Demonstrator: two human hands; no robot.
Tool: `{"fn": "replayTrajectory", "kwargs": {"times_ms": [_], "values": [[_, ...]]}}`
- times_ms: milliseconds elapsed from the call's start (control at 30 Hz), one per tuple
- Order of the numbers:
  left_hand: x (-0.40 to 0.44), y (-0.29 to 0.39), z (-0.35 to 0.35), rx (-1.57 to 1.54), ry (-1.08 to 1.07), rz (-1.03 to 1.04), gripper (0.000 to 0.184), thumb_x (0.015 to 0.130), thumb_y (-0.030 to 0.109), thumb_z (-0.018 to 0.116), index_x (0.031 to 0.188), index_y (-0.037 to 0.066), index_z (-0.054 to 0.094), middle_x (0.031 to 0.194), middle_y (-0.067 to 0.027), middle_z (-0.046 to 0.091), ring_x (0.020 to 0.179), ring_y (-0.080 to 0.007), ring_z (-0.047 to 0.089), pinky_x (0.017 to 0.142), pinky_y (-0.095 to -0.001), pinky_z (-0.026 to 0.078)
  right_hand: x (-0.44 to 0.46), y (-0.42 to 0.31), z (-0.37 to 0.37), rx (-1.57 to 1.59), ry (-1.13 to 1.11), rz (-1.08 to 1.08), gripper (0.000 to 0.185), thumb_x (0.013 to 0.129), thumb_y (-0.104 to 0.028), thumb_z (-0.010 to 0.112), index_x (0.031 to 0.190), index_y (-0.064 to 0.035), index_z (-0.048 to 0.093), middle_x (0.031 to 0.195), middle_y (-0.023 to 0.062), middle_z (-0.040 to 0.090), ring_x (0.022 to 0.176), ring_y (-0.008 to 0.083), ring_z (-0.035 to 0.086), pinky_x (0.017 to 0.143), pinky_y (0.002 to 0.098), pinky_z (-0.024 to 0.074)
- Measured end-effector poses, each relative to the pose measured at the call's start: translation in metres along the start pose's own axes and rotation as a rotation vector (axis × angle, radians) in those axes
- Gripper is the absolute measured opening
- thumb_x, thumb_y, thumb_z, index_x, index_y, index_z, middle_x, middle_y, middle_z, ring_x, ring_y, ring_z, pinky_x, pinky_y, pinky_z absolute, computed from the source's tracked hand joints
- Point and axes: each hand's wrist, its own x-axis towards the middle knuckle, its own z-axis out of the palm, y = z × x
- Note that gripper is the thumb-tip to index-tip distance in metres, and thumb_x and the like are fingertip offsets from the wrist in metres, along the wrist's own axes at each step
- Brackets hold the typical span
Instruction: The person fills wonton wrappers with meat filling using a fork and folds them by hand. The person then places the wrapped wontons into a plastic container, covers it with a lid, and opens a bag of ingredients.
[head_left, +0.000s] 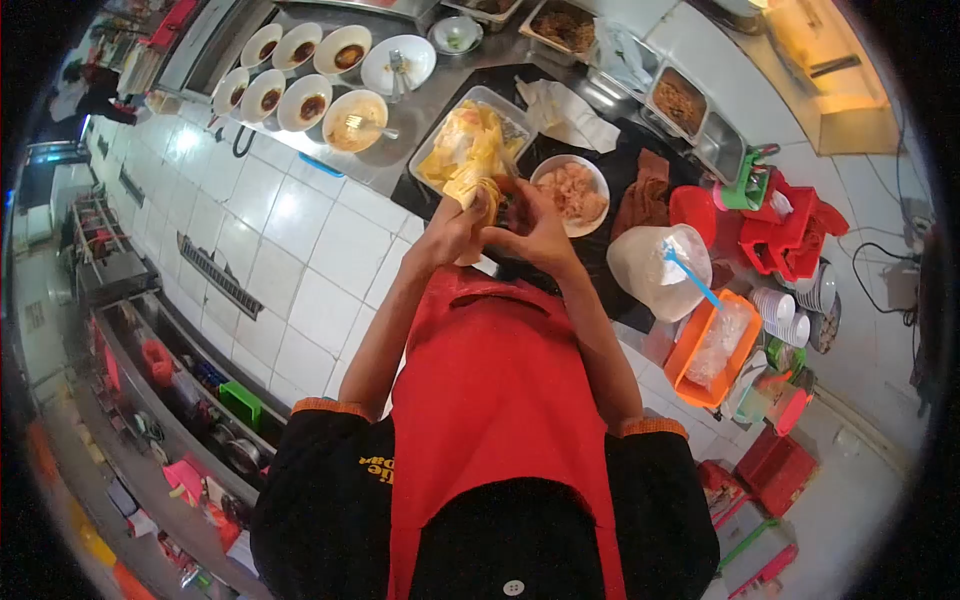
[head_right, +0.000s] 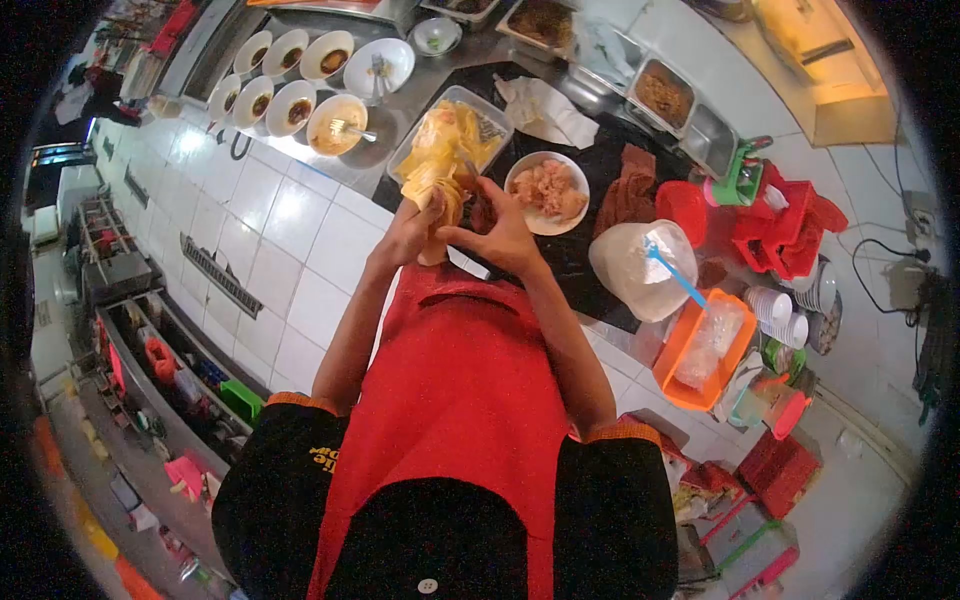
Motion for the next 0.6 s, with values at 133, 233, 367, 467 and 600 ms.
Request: {"fn": "replayTrajectory", "kwargs": {"times_ms": [133, 233, 367, 467, 600], "values": [[0.001, -0.016, -0.021, -0.399, 0.068, -0.015, 0.059, 0.103, 0.047, 0.041, 0.136, -0.001, 0.042, 0.129, -0.0157, 0.055, 0.115, -0.0287, 0.057, 0.097, -0.0403, 0.047, 0.028, 0.012, 0.031, -0.351, 0.162, -0.163, 0.068, 0.058, -0.015, 0.084, 0.118, 0.0038, 0.057, 0.107, 0.0188, 0.062, 0.102, 0.0327, 0.063, 0.090, 0.0374, 0.0502], [0.012, -0.032, -0.046, -0.740, 0.116, -0.163, 0.063, 0.103, 0.048, 0.037, 0.140, -0.002, 0.037, 0.135, -0.0190, 0.052, 0.121, -0.0345, 0.054, 0.104, -0.0481, 0.043, 0.047, -0.005, 0.041, -0.622, 0.182, -0.159, 0.064, 0.059, -0.020, 0.083, 0.114, 0.0039, 0.060, 0.110, 0.0194, 0.063, 0.104, 0.0328, 0.063, 0.091, 0.0364, 0.0501], [0.032, -0.049, -0.079, -1.231, 0.035, 0.029, 0.057, 0.102, 0.039, 0.040, 0.143, -0.001, 0.036, 0.141, -0.0197, 0.048, 0.129, -0.0353, 0.048, 0.110, -0.0503, 0.038, 0.079, -0.018, 0.038, -0.630, 0.074, -0.066, 0.065, 0.063, -0.025, 0.082, 0.117, 0.0042, 0.061, 0.115, 0.0211, 0.062, 0.104, 0.0302, 0.064, 0.090, 0.0339, 0.0497], [0.044, -0.055, -0.112, -0.955, 0.339, 0.172, 0.052, 0.098, 0.023, 0.045, 0.144, 0.000, 0.035, 0.144, -0.0197, 0.045, 0.132, -0.0361, 0.045, 0.112, -0.0502, 0.036, 0.115, 0.004, 0.016, -0.696, 0.114, -0.260, 0.067, 0.062, -0.029, 0.085, 0.118, 0.0022, 0.063, 0.111, 0.0205, 0.064, 0.100, 0.0319, 0.065, 0.090, 0.0357, 0.0502], [0.032, -0.022, -0.141, -0.852, 0.324, 0.205, 0.054, 0.103, 0.033, 0.043, 0.144, 0.000, 0.035, 0.142, -0.0173, 0.048, 0.129, -0.0330, 0.050, 0.109, -0.0484, 0.040, 0.113, -0.006, -0.034, -0.848, 0.343, -0.228, 0.059, 0.069, -0.029, 0.083, 0.118, -0.0004, 0.064, 0.112, 0.0221, 0.065, 0.093, 0.0333, 0.066, 0.086, 0.0384, 0.0519]]}}
